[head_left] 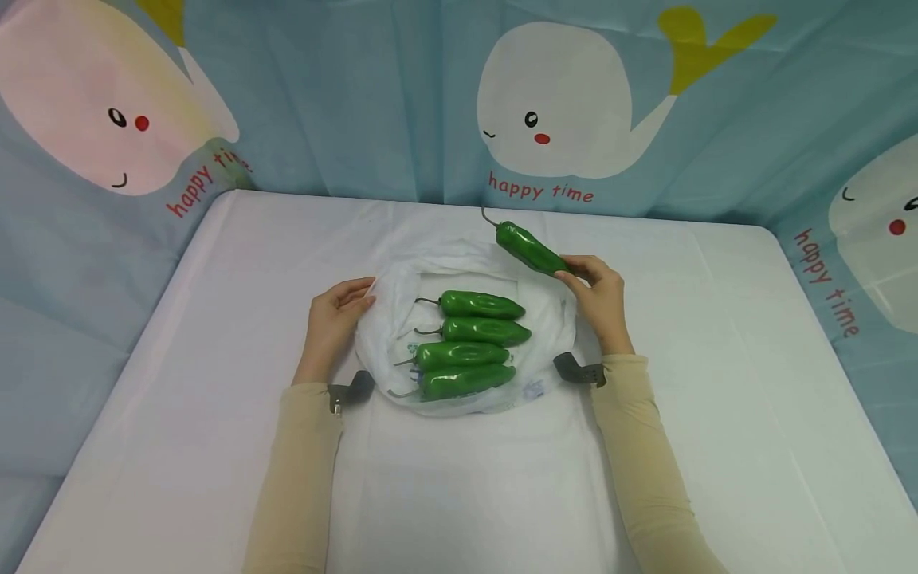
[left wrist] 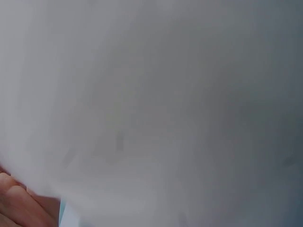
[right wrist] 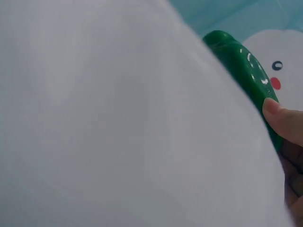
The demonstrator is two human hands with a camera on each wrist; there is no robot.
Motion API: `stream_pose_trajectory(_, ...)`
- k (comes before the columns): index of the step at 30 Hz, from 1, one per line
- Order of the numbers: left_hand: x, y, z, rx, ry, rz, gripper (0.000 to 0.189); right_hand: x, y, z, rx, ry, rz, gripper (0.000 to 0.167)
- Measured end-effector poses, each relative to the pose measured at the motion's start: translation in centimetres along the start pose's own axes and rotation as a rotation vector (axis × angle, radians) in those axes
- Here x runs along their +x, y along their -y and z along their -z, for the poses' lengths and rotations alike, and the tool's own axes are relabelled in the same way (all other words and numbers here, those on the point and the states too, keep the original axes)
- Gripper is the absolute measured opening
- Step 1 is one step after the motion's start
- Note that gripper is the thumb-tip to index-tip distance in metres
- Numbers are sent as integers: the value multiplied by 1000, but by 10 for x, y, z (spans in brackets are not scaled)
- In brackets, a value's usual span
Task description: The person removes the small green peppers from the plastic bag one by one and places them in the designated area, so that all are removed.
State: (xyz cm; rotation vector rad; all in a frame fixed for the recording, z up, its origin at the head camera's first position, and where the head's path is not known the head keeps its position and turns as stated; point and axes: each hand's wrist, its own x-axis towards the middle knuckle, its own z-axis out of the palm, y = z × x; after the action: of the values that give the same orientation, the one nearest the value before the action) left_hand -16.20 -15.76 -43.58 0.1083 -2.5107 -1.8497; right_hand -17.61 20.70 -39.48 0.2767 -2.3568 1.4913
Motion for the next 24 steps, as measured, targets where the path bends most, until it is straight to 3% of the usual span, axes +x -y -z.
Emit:
stream_pose_trajectory(10,0,1,-1,1,-8,-7,33,1,-6,6,45,-90,-54,26)
stream_pose_trajectory(18,0,1,-1,-1,-8,-6,33,0,-10,8,-70,-198,-121,26)
stream_pose_trajectory(24,0,1,-1,-3,-3,-15,33,4,-41,10,-77,-244,-175,27)
